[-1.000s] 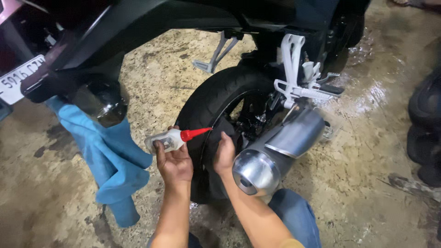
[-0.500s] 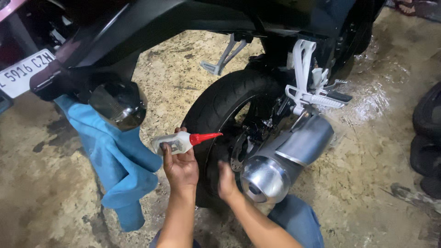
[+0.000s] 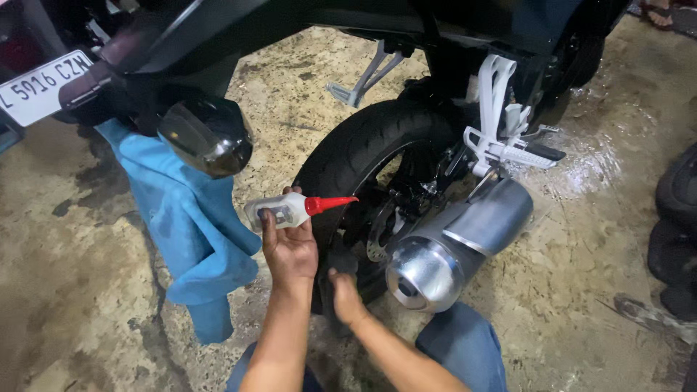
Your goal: The person applies liquid from a white bottle with a red nozzle onto a black motorcycle and wipes the surfaces with a green and gray cloth. The person cleans the rear fender, side panels, seat, and rear wheel area.
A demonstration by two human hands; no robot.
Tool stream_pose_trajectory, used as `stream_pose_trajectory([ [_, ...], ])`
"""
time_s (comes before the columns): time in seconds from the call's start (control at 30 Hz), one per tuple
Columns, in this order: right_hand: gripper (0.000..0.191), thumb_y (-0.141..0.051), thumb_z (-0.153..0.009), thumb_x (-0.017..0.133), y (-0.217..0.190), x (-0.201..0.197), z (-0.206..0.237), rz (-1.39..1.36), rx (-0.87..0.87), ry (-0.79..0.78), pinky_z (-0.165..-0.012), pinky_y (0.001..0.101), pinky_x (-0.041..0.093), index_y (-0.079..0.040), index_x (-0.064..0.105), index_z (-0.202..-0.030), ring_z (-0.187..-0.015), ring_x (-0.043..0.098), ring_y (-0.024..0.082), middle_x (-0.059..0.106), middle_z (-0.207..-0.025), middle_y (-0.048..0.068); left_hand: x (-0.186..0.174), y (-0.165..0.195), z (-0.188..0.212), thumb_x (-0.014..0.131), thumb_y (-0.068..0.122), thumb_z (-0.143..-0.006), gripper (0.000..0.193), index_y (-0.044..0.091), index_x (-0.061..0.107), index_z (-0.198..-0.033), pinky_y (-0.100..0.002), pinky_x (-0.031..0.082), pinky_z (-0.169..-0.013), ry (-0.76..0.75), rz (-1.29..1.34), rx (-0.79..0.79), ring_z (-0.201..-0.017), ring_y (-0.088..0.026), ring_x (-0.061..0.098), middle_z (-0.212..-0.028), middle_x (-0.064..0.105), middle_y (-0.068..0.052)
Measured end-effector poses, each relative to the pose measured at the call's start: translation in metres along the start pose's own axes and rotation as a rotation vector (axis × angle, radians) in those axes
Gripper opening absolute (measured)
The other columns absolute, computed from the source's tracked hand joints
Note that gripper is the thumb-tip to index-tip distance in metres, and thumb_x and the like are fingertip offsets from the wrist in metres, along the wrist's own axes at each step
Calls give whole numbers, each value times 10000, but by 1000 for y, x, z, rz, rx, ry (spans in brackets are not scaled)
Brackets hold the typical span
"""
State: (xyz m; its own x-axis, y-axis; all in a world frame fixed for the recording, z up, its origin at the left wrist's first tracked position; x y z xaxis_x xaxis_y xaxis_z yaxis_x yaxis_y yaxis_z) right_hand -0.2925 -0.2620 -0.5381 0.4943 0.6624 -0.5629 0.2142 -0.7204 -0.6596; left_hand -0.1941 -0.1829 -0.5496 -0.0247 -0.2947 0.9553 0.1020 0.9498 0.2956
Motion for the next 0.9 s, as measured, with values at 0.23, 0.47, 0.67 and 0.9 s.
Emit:
stream_pose_trajectory([
  [0.23,274,-64,-1053,447,29,-23,-5,-198,177,272,-935,437,526,53,629,-1222,-1025,649,358,668,-1070,213,-5,-2,-3,710,321,-961,614,4,481,-1434,-462,480,-1170,-67,0,5,-1375,-331,551,-1415,609,-174],
  [0.47,460,-72,-958,444,2,4,-3,115,50,115,-953,495,480,17,552,-1396,-1100,609,415,640,-1198,241,-12,0,-4,729,327,-946,615,10,481,-1411,-479,490,-1151,-56,-21,35,-1348,-340,568,-1394,620,-168],
  [0.67,443,-76,-931,462,19,-8,-71,443,72,228,-1068,494,450,97,536,-1332,-1219,572,470,603,-1291,317,-18,-1,-10,703,343,-950,617,1,491,-1417,-461,500,-1143,-18,-7,2,-1330,-331,590,-1385,627,-156],
  [0.9,387,-246,-1042,419,48,36,-31,394,360,-422,-1016,488,497,-2,694,-1162,-1131,649,403,712,-1153,226,-3,6,-8,681,341,-969,567,88,498,-1443,-441,510,-1111,-73,-22,-12,-1309,-319,590,-1379,626,-135],
])
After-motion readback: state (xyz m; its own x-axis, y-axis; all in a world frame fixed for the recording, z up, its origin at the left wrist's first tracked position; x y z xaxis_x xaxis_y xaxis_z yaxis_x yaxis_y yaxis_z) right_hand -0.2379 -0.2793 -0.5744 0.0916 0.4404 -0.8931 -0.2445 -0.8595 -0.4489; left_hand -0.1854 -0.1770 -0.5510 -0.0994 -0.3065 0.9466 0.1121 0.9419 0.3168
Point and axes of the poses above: each hand's wrist, its own z-axis away from the middle knuckle, its own x-axis out of the palm, y = z × x, the point moved 10 cm from there along -z, towards the middle knuckle
